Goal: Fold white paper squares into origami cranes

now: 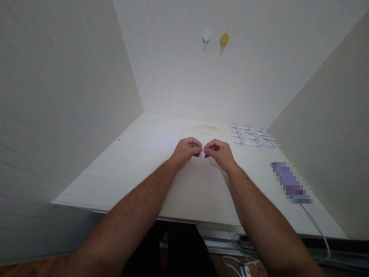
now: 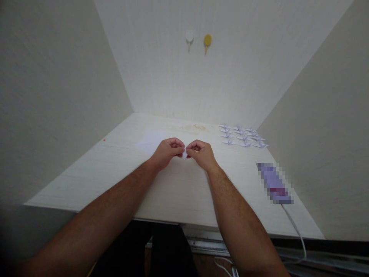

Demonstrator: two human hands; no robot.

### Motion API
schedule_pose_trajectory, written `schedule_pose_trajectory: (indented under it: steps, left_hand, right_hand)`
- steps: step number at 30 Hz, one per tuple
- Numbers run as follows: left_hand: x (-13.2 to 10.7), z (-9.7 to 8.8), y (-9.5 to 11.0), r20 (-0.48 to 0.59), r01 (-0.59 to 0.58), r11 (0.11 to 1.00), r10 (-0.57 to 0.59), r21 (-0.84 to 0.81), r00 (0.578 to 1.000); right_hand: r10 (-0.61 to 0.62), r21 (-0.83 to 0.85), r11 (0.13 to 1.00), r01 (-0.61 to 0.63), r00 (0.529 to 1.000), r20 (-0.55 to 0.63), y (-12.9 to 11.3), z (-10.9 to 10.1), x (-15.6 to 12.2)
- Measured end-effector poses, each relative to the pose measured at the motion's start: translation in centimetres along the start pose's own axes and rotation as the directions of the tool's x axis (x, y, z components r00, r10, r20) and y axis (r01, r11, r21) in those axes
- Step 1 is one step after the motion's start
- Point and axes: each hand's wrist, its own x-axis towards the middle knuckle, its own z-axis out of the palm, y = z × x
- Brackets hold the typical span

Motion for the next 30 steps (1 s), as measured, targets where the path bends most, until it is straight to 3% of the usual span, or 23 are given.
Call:
schedule_pose_trajectory:
  steps: [4,9,16,30]
  left_hand:
    - [0.18,-0.11,-0.13,-0.029,-0.113,0.989,0.116,0.096,0.993]
    - [0.26,-0.25,-0.10,-0.024,-0.237,0.943,0.250,0.235,0.968]
    - [0.07,-0.42,0.19,-0.027,-0.196,0.922,0.217,0.334,0.976]
    - [-0.01,-0.36,0.14,-0.027,-0.242,0.845,0.290,0.477,0.957]
  right_hand:
    - [0.054,0.019,0.998,-0.053,0.998,-0.027,0.36,0.05,0.22]
    - [0.043,-0.138,0.989,-0.051,0.998,-0.054,0.49,-0.09,0.24]
    - [-0.089,-0.241,0.968,0.068,0.993,-0.078,0.55,-0.04,0.17]
    - [-0.147,-0.341,0.934,0.110,0.986,-0.085,0.29,0.12,-0.14]
